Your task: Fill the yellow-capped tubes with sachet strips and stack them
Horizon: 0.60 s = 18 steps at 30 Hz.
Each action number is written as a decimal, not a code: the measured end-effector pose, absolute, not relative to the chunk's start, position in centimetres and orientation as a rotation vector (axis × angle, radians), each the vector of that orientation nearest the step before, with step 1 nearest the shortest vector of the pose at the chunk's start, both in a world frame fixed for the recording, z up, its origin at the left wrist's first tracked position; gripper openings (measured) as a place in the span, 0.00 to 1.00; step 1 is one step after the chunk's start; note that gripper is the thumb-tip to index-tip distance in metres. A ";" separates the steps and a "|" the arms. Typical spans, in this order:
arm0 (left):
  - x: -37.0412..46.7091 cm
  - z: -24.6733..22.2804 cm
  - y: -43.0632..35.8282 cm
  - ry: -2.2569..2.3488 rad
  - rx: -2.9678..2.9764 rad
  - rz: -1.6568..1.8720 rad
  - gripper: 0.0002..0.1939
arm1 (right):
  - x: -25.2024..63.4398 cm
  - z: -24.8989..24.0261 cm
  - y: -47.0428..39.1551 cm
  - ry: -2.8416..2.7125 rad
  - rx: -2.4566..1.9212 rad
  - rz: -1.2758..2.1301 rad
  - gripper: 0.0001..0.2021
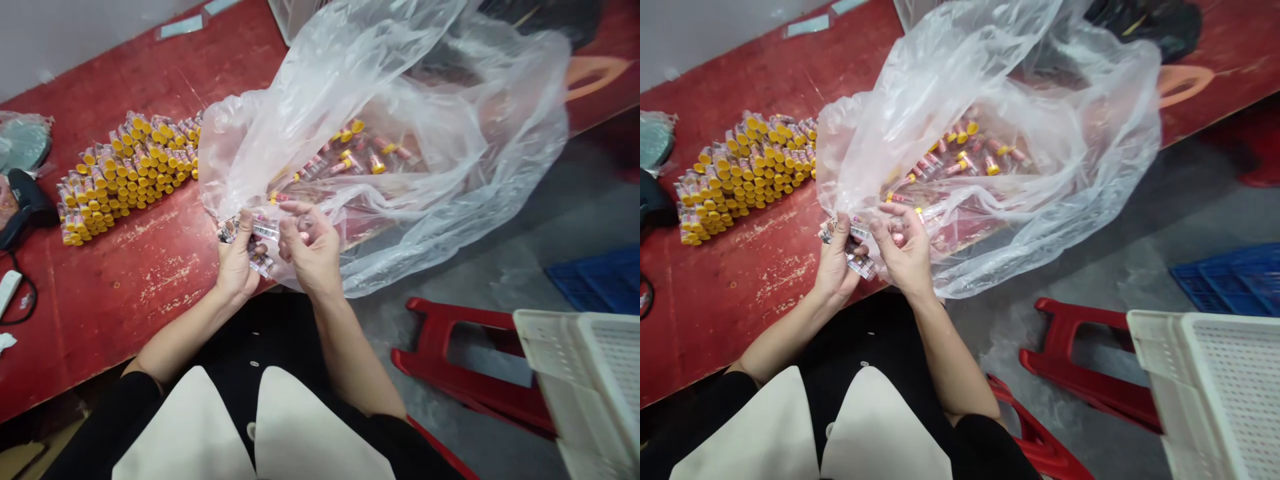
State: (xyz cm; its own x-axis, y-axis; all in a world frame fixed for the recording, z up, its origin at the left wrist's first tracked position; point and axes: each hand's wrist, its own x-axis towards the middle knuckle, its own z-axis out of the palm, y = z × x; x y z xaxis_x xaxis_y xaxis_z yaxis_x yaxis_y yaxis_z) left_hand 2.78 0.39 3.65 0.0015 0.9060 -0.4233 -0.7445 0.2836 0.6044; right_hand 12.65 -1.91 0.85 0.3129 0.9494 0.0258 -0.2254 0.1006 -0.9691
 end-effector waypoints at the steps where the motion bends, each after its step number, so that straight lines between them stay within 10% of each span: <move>1: 2.6 3.8 0.5 0.868 0.201 1.286 0.26 | 13.1 0.9 -2.2 -0.874 -1.113 1.041 0.22; 13: 2.2 4.7 0.4 0.881 0.109 1.082 0.23 | 15.0 2.2 -6.0 -1.327 -1.225 0.660 0.25; 18: 2.0 4.9 0.3 0.875 0.139 1.031 0.22 | 14.9 1.7 -6.3 -1.349 -1.303 0.357 0.10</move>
